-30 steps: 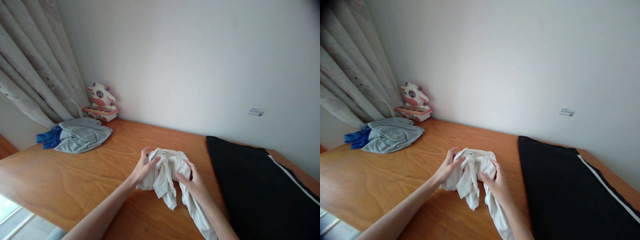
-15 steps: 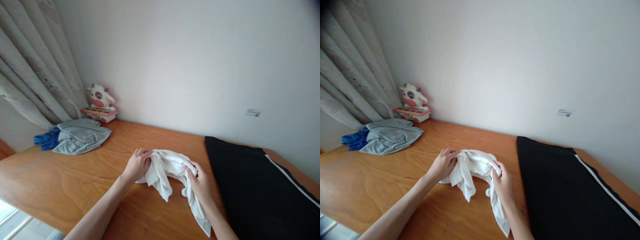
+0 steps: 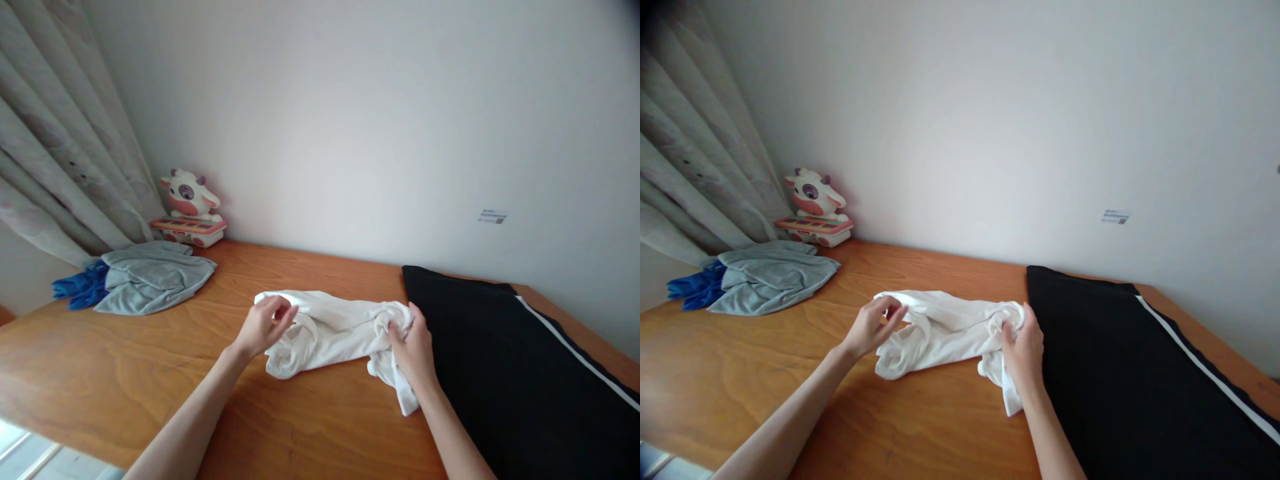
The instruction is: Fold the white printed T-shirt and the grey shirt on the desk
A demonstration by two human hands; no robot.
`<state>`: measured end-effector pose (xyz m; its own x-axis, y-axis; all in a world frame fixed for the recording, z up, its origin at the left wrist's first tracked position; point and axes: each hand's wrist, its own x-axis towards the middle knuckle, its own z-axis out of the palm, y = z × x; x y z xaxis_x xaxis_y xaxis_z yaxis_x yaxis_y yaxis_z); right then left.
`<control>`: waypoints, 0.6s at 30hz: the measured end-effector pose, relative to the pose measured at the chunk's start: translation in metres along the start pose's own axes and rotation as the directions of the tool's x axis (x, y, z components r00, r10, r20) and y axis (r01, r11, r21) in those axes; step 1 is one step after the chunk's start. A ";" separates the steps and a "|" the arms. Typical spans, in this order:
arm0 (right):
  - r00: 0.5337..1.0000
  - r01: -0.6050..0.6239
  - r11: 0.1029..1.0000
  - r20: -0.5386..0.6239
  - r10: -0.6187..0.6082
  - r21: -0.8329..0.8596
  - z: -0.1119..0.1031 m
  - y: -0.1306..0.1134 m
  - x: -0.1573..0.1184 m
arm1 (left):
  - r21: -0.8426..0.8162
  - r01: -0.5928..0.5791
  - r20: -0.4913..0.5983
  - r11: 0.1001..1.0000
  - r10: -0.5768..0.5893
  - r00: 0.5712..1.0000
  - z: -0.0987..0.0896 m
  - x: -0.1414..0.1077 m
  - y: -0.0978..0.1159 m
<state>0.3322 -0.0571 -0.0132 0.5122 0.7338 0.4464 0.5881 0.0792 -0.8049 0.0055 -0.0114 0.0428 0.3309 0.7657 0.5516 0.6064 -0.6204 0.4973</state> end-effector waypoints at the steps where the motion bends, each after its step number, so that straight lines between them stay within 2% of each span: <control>1: 0.998 0.067 0.995 0.008 -0.067 -0.079 0.002 0.003 -0.001 | -0.015 -0.101 0.176 0.995 0.102 0.979 0.001 -0.002 0.003; 2: 0.992 0.126 0.982 0.016 -0.125 -0.141 0.003 0.004 -0.002 | -0.039 -0.190 0.318 0.981 0.193 0.928 0.003 -0.004 0.007; 3: 0.984 0.176 0.968 0.029 -0.173 -0.181 0.004 0.003 -0.004 | -0.059 -0.250 0.406 0.967 0.252 0.879 0.006 -0.006 0.010; 4: 0.975 0.223 0.956 0.065 -0.214 -0.191 0.004 0.001 -0.005 | -0.068 -0.276 0.447 0.959 0.276 0.851 0.010 -0.008 0.013; 5: 0.960 0.270 0.947 0.124 -0.251 -0.176 0.003 -0.001 -0.007 | -0.067 -0.272 0.454 0.960 0.272 0.848 0.014 -0.010 0.014; 7: 0.909 0.352 0.929 0.279 -0.309 -0.118 0.001 -0.007 -0.010 | -0.068 -0.203 0.419 0.977 0.212 0.883 0.022 -0.012 0.014; 9: 0.851 0.390 0.916 0.416 -0.320 -0.094 -0.001 -0.010 -0.012 | -0.117 -0.074 0.359 0.990 0.112 0.927 0.029 -0.012 0.013; 10: 0.836 0.392 0.915 0.454 -0.308 -0.101 -0.002 -0.011 -0.013 | -0.166 0.009 0.323 0.986 0.046 0.945 0.031 -0.010 0.012; 12: 0.841 0.369 0.924 0.460 -0.286 -0.100 -0.002 -0.014 -0.013 | -0.312 0.193 0.275 0.930 -0.106 0.956 0.032 -0.006 0.013; 14: 0.869 0.306 0.950 0.424 -0.254 -0.059 -0.004 -0.019 -0.011 | -0.510 0.396 0.308 0.763 -0.268 0.913 0.028 -0.002 0.015; 16: 0.889 0.176 0.984 0.428 -0.162 0.008 -0.009 -0.028 -0.007 | -0.661 0.582 0.423 0.473 -0.406 0.810 0.021 0.002 0.017; 17: 0.878 0.085 0.994 0.466 -0.107 0.068 -0.013 -0.032 -0.005 | -0.703 0.631 0.458 0.329 -0.469 0.755 0.016 0.003 0.017; 18: 0.850 -0.026 0.989 0.523 -0.054 0.145 -0.017 -0.037 -0.003 | -0.732 0.644 0.465 0.222 -0.527 0.711 0.012 0.004 0.016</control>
<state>0.3193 -0.0736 0.0216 0.0761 0.9728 0.2188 0.4778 0.1571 -0.8643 0.0251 -0.0165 0.0447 0.2522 0.9505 -0.1816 -0.1820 0.2309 0.9558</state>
